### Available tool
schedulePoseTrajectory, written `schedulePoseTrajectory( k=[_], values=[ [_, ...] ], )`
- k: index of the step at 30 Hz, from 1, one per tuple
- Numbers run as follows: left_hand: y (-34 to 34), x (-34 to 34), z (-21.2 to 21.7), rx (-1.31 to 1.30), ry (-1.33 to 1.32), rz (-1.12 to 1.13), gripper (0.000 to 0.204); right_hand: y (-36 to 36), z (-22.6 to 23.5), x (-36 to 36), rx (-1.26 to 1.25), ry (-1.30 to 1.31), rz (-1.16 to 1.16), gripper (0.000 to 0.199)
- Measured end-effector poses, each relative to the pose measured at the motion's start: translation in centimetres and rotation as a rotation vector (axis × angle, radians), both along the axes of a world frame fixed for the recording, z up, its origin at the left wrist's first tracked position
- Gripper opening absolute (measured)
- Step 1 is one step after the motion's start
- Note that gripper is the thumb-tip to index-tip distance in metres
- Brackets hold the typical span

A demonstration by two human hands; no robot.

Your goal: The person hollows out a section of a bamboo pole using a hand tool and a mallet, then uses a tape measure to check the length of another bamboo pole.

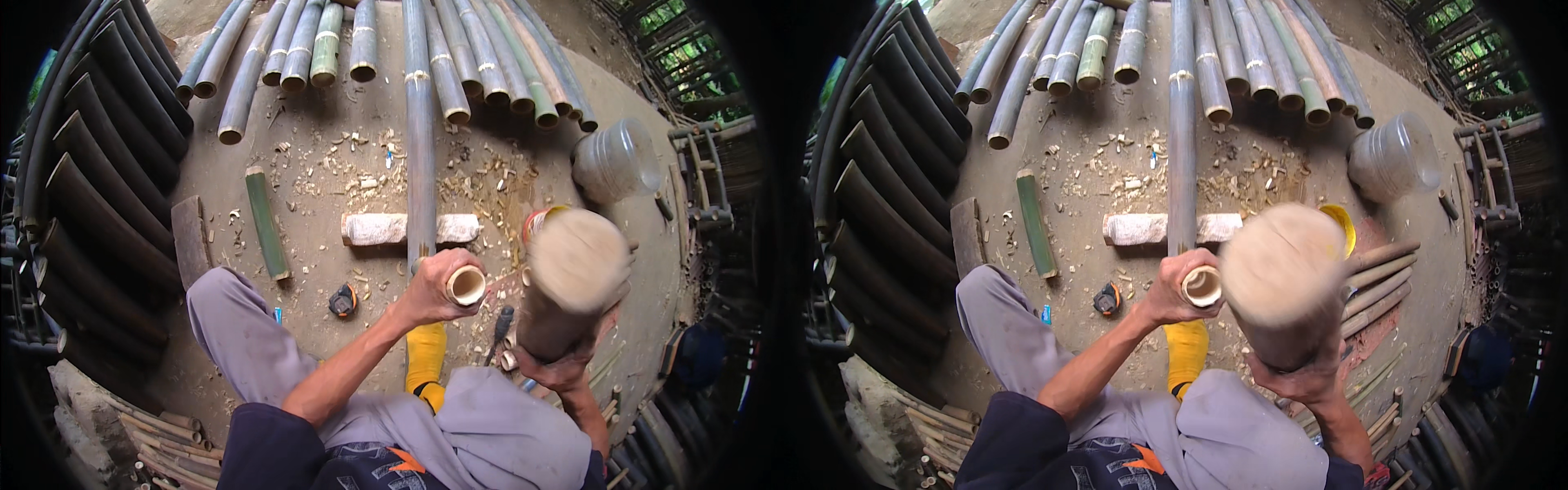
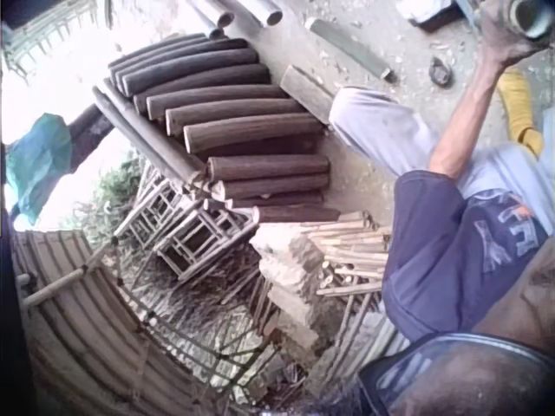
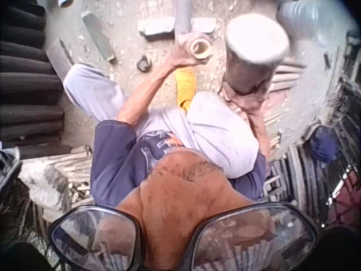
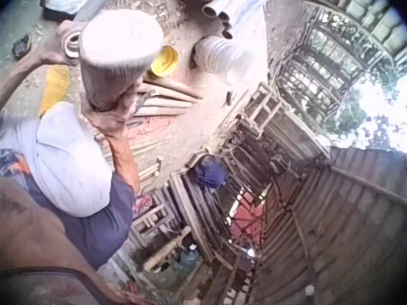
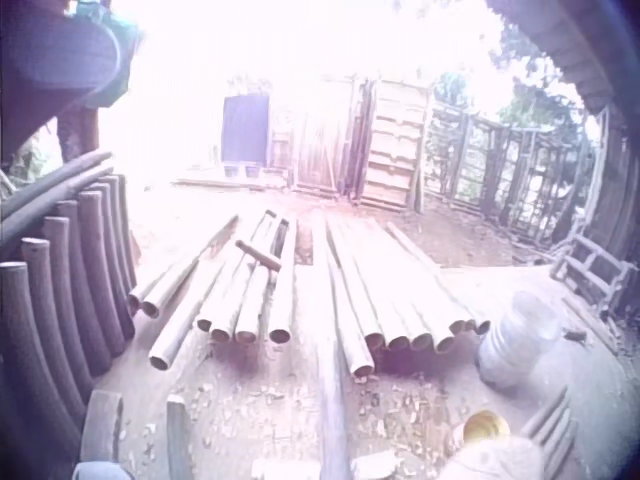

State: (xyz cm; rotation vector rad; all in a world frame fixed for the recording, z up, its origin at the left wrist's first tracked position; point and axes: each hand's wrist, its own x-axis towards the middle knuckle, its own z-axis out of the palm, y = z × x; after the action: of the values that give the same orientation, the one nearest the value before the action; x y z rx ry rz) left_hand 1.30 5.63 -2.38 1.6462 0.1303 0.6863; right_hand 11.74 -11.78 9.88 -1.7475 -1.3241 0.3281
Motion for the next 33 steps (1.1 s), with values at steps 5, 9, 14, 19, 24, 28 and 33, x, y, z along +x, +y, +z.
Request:
schedulePoseTrajectory(
  k=[5,9,14,19,24,28,33],
  values=[
    [0.0,-0.3,-0.4,0.026,0.025,-0.026,0.046,-2.7,-3.1,-0.5,-0.326,0.093,-0.041,0.104],
    [0.4,-0.4,0.1,-0.069,0.141,-0.202,0.067,-6.5,-9.5,-2.7,-0.364,0.247,-0.452,0.103],
    [1.5,-2.1,-0.6,-0.599,0.045,-0.122,0.078,-11.1,-16.4,-5.3,-0.843,-0.007,-0.412,0.083],
    [2.0,-1.3,-5.3,-0.518,0.174,-0.078,0.055,-0.3,-10.2,-2.2,-0.14,0.235,-0.35,0.051],
    [0.1,0.2,-7.3,-0.15,0.062,-0.2,0.03,8.7,-7.2,-0.8,0.09,0.69,0.124,0.019],
    [-1.6,-0.2,-10.7,0.434,-0.057,0.203,0.019,8.5,-7.4,-2.0,0.148,0.748,0.08,0.01],
    [-1.6,-0.3,-11.0,0.391,0.045,0.122,0.019,8.6,-7.4,-1.8,0.083,0.762,0.046,0.013]
  ],
)
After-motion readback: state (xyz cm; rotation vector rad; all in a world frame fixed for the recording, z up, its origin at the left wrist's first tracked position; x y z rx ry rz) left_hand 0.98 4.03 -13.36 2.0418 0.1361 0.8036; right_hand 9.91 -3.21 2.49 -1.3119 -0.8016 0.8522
